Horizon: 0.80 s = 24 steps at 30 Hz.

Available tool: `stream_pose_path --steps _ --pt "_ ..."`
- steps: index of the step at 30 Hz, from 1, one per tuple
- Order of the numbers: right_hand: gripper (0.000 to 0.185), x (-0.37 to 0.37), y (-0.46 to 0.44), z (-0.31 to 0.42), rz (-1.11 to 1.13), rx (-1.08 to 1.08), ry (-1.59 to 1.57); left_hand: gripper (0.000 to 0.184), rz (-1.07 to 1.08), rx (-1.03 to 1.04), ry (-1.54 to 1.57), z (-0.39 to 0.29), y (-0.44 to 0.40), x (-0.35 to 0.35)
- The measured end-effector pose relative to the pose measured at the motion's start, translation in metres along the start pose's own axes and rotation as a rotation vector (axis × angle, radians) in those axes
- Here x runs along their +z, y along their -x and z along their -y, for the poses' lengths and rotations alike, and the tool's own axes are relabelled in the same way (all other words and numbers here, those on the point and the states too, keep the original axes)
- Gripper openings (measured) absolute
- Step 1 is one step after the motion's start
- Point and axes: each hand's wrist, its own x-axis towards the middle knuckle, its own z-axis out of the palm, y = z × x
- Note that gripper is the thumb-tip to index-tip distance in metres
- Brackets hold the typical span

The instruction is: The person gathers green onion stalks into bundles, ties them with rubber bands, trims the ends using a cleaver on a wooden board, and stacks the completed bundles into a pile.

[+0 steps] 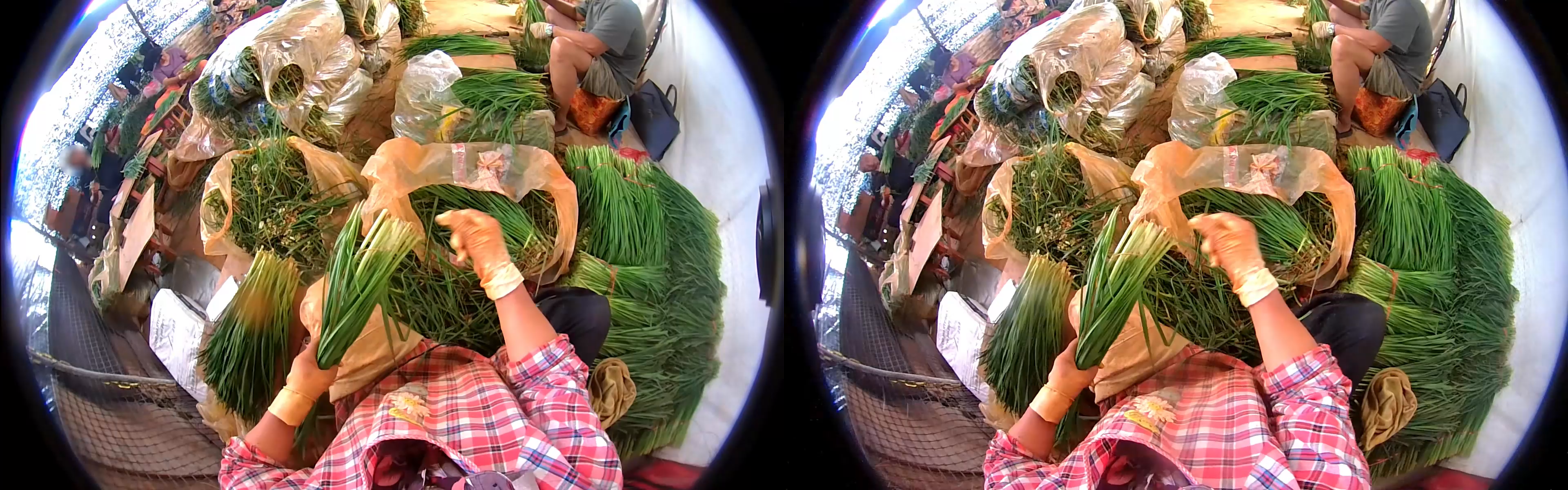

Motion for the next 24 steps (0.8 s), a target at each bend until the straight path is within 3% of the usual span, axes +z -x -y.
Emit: stream_pose_path --steps 3,6,8,9,11,14,16,19,20,21,23,24 --pt "0.045 0.041 0.012 0.001 0.293 0.179 0.181 0.057 -0.089 0.082 -0.175 -0.009 -0.004 0.003" --pt "0.038 0.051 -0.003 -0.024 0.334 0.202 0.202 0.056 -0.165 0.187 -0.223 -0.011 -0.003 0.007" --pt "0.028 0.054 -0.006 -0.037 0.329 0.27 -0.112 0.056 -0.212 0.241 -0.249 -0.009 -0.002 0.006" --pt "0.028 0.054 -0.005 -0.043 0.331 0.277 -0.112 0.055 -0.155 0.192 -0.154 -0.007 -0.001 0.007" --pt "0.019 0.058 -0.001 -0.043 0.304 0.169 -0.246 0.055 -0.099 0.142 -0.053 -0.012 -0.001 0.006" --pt "0.015 0.059 0.005 -0.041 0.218 0.117 -0.285 0.055 0.115 -0.116 0.216 -0.018 -0.005 -0.001" --pt "0.014 0.057 0.007 -0.04 0.154 0.083 -0.307 0.055 0.154 -0.129 0.252 -0.019 -0.008 -0.008" --pt "0.011 0.056 0.009 -0.037 0.116 -0.097 0.019 0.055 0.171 -0.117 0.252 -0.023 -0.011 -0.009" --pt "0.011 0.052 0.005 -0.044 0.12 -0.088 0.022 0.055 0.259 -0.224 0.327 -0.03 -0.011 -0.01" --pt "0.012 0.046 -0.003 -0.057 0.107 -0.209 0.188 0.055 0.348 -0.329 0.4 -0.035 -0.011 -0.01" --pt "0.01 0.047 0.0 -0.047 0.018 -0.176 0.159 0.055 0.328 -0.316 0.465 -0.03 -0.01 -0.004" --pt "0.008 0.04 -0.006 -0.045 -0.054 -0.147 0.11 0.059 0.303 -0.197 0.396 -0.024 -0.011 -0.002"
